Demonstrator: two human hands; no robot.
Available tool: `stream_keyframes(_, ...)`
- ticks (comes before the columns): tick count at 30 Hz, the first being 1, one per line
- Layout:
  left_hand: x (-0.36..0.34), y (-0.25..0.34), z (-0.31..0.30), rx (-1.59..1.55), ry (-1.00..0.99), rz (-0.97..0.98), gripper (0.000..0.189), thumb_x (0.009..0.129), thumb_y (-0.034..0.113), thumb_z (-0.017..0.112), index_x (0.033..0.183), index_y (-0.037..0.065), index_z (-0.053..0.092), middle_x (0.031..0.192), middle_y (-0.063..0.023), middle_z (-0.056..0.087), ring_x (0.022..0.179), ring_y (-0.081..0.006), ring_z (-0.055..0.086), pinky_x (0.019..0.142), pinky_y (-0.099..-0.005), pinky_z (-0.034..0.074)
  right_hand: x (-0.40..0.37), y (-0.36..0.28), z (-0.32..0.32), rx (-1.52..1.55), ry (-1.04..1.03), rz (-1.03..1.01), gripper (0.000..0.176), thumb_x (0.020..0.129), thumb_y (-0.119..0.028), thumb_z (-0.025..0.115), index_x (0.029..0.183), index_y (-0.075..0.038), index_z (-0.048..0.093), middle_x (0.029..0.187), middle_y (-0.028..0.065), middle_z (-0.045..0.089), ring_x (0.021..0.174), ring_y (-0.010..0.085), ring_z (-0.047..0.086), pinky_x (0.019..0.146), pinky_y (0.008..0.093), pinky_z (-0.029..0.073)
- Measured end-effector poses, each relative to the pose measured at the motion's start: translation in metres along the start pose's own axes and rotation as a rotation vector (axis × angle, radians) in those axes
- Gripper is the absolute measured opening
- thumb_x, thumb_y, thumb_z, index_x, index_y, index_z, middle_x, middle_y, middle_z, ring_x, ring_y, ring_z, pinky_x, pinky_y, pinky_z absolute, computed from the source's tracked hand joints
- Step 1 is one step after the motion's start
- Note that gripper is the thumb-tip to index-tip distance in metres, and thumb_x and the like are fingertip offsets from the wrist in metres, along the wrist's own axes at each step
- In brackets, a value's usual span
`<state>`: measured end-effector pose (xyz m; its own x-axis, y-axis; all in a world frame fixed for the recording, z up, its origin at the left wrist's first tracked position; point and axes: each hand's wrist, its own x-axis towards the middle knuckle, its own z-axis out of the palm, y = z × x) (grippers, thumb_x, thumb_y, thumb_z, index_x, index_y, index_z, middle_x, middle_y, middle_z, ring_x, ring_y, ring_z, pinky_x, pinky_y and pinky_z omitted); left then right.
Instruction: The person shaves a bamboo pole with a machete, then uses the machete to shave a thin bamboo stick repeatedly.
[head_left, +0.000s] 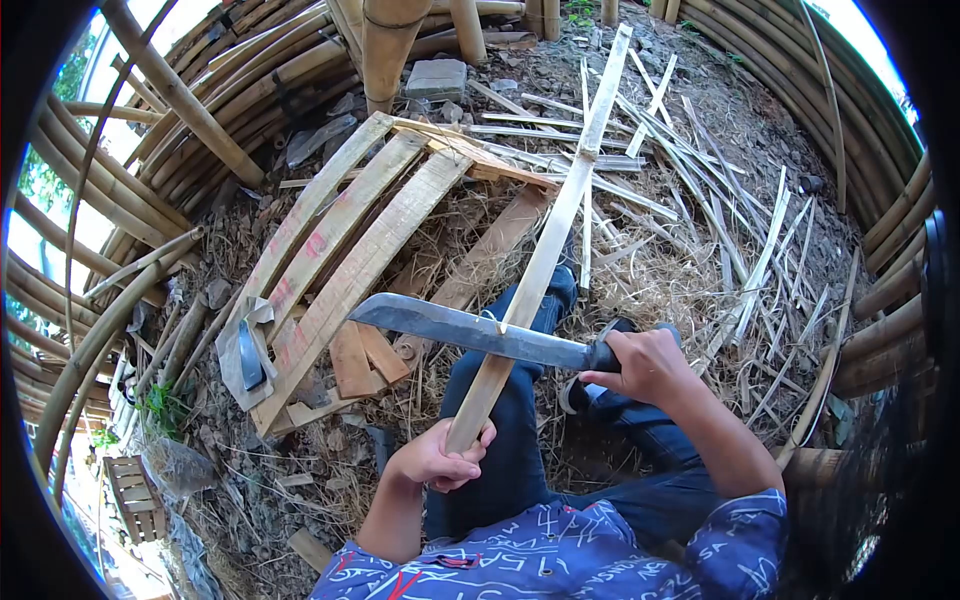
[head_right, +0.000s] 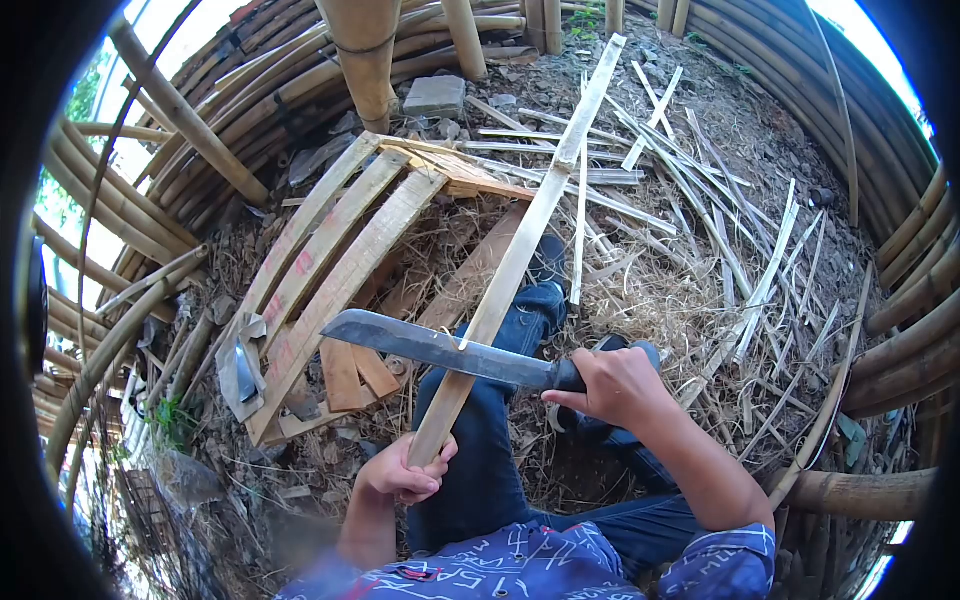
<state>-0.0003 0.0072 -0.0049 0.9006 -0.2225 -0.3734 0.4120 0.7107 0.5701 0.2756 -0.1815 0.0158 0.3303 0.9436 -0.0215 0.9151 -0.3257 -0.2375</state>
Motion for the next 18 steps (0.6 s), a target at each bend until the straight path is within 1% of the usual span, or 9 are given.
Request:
stream_keyframes(2, 0.000, -0.001, -0.001, -0.001, 0.000, -0.002, 0.036, 0.079, -0.005, 0.066, 0.103, 0.005, 0.040, 0.061, 0.0075, 0.038, 0.044, -0.0014, 0.039, 0.035, -0.0187, 0.028, 0.000, 0.002, 0.000, 0.012, 0.027, -0.005, 0.063, 0.081, -0.071, 0.055, 0.070, -0.008, 0.055, 0.055, 0.0101, 0.059, 0.052, 0.0321, 0.062, 0.049, 0.0424, 0.045)
stream_keyframes(18, -0.001, -0.003, -0.006, -0.053, -0.024, 0.005, 0.040, 0.077, -0.006, 0.067, 0.104, 0.004, 0.041, 0.062, 0.0069, 0.039, 0.045, -0.0016, 0.040, 0.034, -0.0180, 0.029, -0.008, 0.017, -0.001, 0.004, 0.057, 0.010, 0.063, 0.080, -0.069, 0.058, 0.068, -0.007, 0.055, 0.055, 0.0110, 0.059, 0.053, 0.0331, 0.062, 0.048, 0.0426, 0.045)
